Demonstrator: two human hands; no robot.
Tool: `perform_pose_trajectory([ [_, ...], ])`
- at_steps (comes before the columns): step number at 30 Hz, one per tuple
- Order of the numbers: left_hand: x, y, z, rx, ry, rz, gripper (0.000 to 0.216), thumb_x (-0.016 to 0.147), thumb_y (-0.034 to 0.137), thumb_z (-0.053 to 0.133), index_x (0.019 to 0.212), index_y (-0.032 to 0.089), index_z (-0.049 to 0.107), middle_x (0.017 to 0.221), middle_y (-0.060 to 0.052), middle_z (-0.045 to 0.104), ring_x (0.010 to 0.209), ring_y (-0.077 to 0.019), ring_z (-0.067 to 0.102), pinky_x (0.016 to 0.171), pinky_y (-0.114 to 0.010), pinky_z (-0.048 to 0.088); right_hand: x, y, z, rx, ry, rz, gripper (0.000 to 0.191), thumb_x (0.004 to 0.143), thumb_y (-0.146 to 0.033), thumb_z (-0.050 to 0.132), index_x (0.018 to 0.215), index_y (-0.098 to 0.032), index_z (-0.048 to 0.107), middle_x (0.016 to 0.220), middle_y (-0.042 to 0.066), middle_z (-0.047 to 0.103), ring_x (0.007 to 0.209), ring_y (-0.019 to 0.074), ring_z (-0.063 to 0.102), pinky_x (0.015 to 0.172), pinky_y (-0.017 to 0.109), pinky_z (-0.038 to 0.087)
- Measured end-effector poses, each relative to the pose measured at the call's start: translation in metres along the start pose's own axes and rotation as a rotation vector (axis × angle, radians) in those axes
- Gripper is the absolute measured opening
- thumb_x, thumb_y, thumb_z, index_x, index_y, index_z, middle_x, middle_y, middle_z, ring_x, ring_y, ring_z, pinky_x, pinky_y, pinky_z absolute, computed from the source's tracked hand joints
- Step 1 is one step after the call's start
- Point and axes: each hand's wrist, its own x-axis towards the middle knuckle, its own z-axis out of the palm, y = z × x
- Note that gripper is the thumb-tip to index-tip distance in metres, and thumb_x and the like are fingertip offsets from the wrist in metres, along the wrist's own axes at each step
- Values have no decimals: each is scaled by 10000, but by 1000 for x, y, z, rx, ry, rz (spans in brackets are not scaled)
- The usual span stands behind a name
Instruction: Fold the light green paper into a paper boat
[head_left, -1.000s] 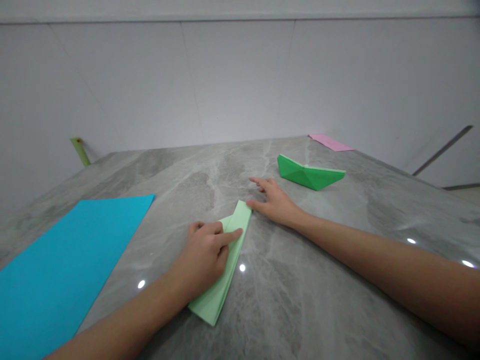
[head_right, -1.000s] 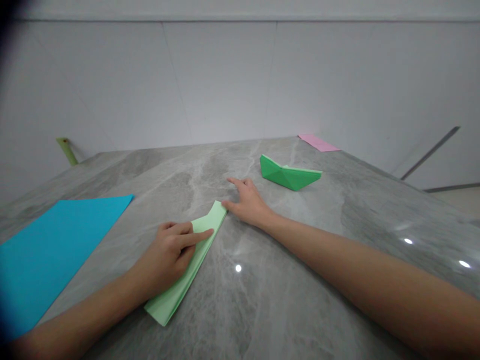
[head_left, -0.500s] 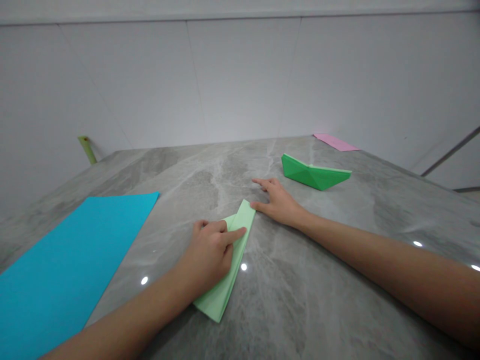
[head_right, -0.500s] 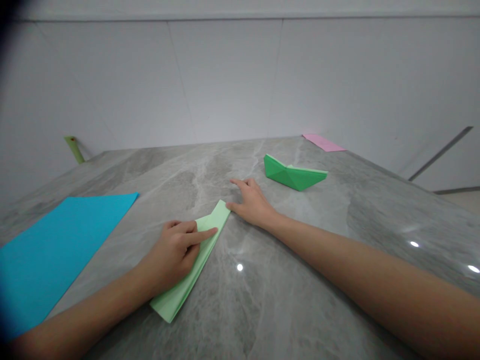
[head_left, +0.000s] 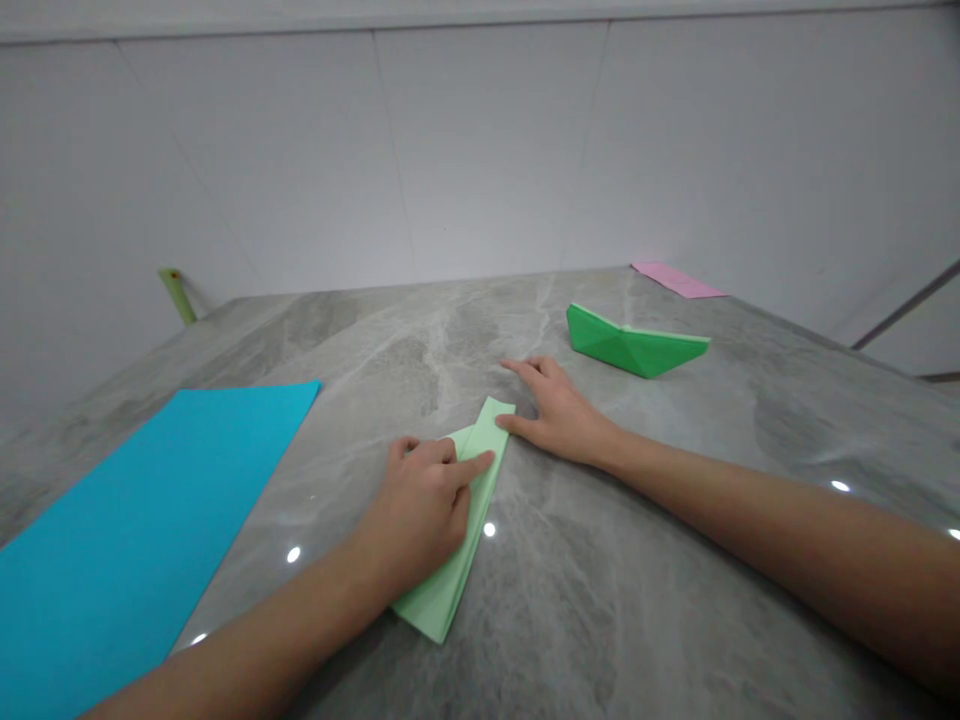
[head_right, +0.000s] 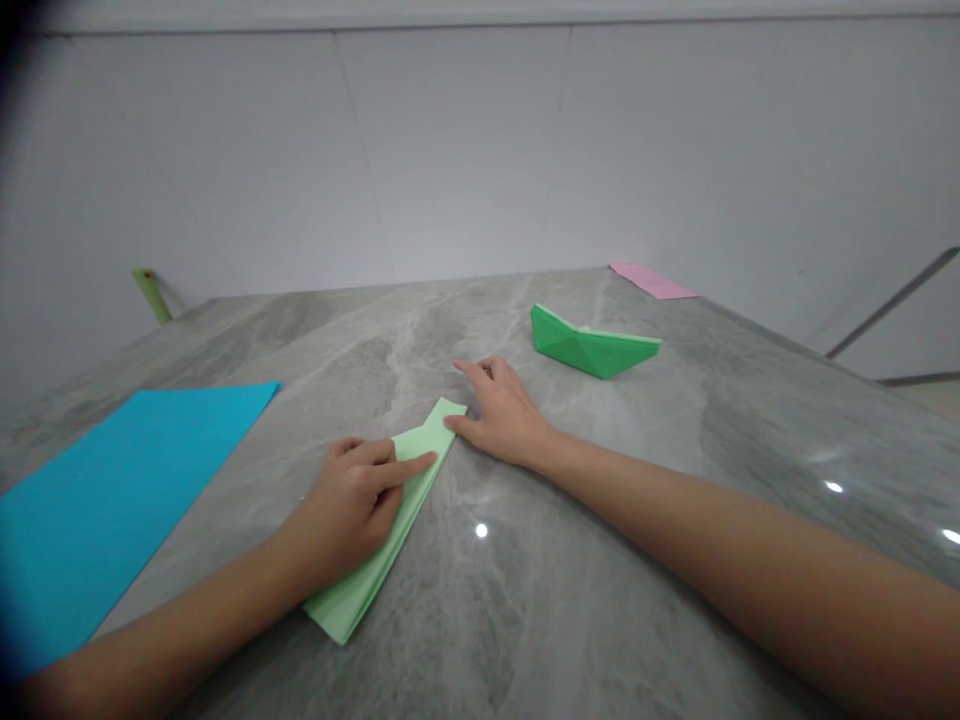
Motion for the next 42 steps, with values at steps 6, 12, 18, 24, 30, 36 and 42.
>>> perform_pose_trajectory([
  [6, 0, 0, 0, 33, 3, 18, 446, 844, 99, 416, 1178, 311, 623, 774, -19, 595, 780, -170, 559, 823, -404, 363, -6, -6, 0, -43, -30, -28, 713, 752, -396, 642, 1379, -177, 384, 1265, 154, 421, 1181, 303, 442, 1012, 484, 376],
  [12, 0, 2, -1, 56, -6, -11, 461, 838, 99, 410, 1196, 309, 612, 789, -25, 600, 786, -177, 567, 844, -425, 372, -10, -9, 1, -61, -36, -52, 747, 747, -429, 643, 1393, -185, 358, 1299, 168, 396, 1221, 332, 411, 1017, 519, 358],
  [18, -1, 1, -2, 86, -10, -27, 447, 850, 115, 414, 1208, 301, 607, 803, -34, 610, 790, -186, 570, 857, -438, 372, -13, -14, 4, -71, -14, -39, 751, 740, -465, 652, 1383, -202, 368, 1305, 170, 395, 1229, 347, 410, 1016, 531, 354],
  [24, 0, -1, -2, 69, -6, -45, 455, 849, 112, 411, 1218, 298, 603, 804, -39, 618, 812, -190, 573, 874, -443, 367, -13, -15, 3, -67, -30, -53, 777, 738, -495, 648, 1394, -196, 356, 1323, 176, 383, 1245, 352, 400, 1019, 542, 349],
  [30, -2, -2, -5, 47, -28, -85, 463, 841, 105, 398, 1225, 267, 599, 833, -54, 627, 813, -200, 582, 902, -502, 350, -11, -16, 2, -46, -5, -17, 754, 738, -464, 657, 1376, -177, 376, 1312, 173, 398, 1248, 331, 403, 1024, 505, 368],
  [36, 0, -4, -6, 13, -58, -68, 470, 843, 95, 381, 1225, 268, 594, 856, -51, 633, 831, -191, 591, 941, -518, 328, -3, -11, 4, -44, 59, 7, 676, 739, -396, 664, 1331, -183, 415, 1255, 153, 440, 1202, 307, 441, 1012, 493, 389],
  [42, -2, -7, -7, -34, -68, -43, 476, 828, 77, 386, 1192, 288, 610, 823, -31, 628, 807, -179, 592, 966, -543, 294, 6, 5, 2, -56, 155, 10, 651, 740, -396, 670, 1302, -155, 448, 1185, 146, 465, 1150, 294, 474, 1015, 464, 393],
])
